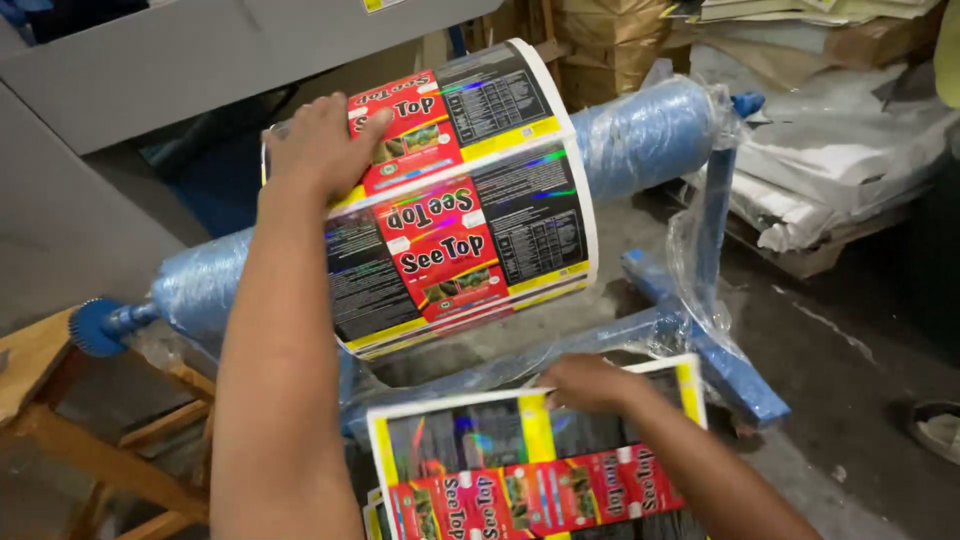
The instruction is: Pulling printed labels from a large roll and stacking them on the floor.
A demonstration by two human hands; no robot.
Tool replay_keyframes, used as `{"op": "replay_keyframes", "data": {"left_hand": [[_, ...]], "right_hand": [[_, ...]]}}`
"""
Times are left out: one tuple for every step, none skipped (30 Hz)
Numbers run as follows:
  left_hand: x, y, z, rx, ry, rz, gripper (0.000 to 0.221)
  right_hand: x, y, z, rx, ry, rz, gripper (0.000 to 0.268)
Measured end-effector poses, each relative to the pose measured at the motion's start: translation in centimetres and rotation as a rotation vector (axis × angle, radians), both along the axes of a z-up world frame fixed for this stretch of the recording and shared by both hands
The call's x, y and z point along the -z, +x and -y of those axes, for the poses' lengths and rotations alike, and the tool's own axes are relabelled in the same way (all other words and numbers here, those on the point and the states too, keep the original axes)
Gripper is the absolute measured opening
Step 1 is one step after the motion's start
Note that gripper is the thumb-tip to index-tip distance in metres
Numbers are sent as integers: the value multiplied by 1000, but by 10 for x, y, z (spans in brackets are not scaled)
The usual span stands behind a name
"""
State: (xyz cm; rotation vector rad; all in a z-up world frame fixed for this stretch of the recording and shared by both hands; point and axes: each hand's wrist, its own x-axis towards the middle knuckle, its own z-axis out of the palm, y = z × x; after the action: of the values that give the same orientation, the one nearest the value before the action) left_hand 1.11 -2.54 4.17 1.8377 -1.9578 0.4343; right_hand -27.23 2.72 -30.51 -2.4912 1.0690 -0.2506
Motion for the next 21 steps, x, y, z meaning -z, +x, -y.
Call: {"op": "replay_keyframes", "data": {"left_hand": [[4, 7, -5, -31, -50, 25, 86], [8, 13, -10, -61, -100, 51, 85], [10, 16, -7, -65, -95, 48, 85], [12, 19, -4, -51, -124, 56, 86], [16, 21, -3, -40, -150, 62, 86], [17, 23, -5, -45, -142, 58, 86], [19, 22, -5, -39, -161, 60, 86], [20, 21, -6, -33, -181, 62, 86], [24, 21, -6, -28, -178, 59, 86], [28, 21, -6, -15, -225, 66, 85], [33, 23, -10, -9, -273, 70, 84], [37, 22, -17, -10, -271, 64, 84], [42, 18, -25, -15, -297, 62, 84], [47, 14, -34, -19, -323, 60, 83], [60, 14, -37, -20, -325, 58, 83], [73, 13, -42, -12, -394, 95, 83], [82, 13, -47, -8, -469, 136, 83], [93, 9, -62, -13, -477, 138, 83], [104, 3, -76, -28, -495, 159, 83], [116, -2, -89, -42, -514, 179, 83], [122, -6, -101, -45, -522, 182, 83]], "right_hand": [[17, 21, 13, -100, 8, -28, 24], [34, 43, 27, -201, 17, -57, 25], [49, 58, 38, -205, 22, -59, 25], [65, 73, 50, -206, 20, -152, 23], [82, 87, 59, -211, 20, -246, 22], [72, 89, 54, -217, 28, -250, 22], [62, 91, 48, -124, -82, -211, 26], [52, 93, 43, -34, -194, -171, 31], [35, 82, 32, -29, -190, -174, 31], [16, 71, 19, 103, -73, 443, 30], [-2, 61, 6, 234, 56, 1055, 29], [-30, 47, 1, 234, 57, 1048, 29], [-57, 31, -8, 84, 253, 1449, 37], [-84, 15, -17, -84, 457, 1839, 45], [-101, 12, -19, -85, 457, 1837, 45], [-119, 8, -23, -127, 525, 1890, 45], [-139, 5, -25, -180, 594, 1943, 46], [-139, 5, -21, -191, 593, 1941, 46], [-139, 5, -18, -163, 637, 1992, 41], [-139, 4, -14, -135, 681, 2043, 36], [-117, 3, -7, -146, 678, 2042, 36]]}}
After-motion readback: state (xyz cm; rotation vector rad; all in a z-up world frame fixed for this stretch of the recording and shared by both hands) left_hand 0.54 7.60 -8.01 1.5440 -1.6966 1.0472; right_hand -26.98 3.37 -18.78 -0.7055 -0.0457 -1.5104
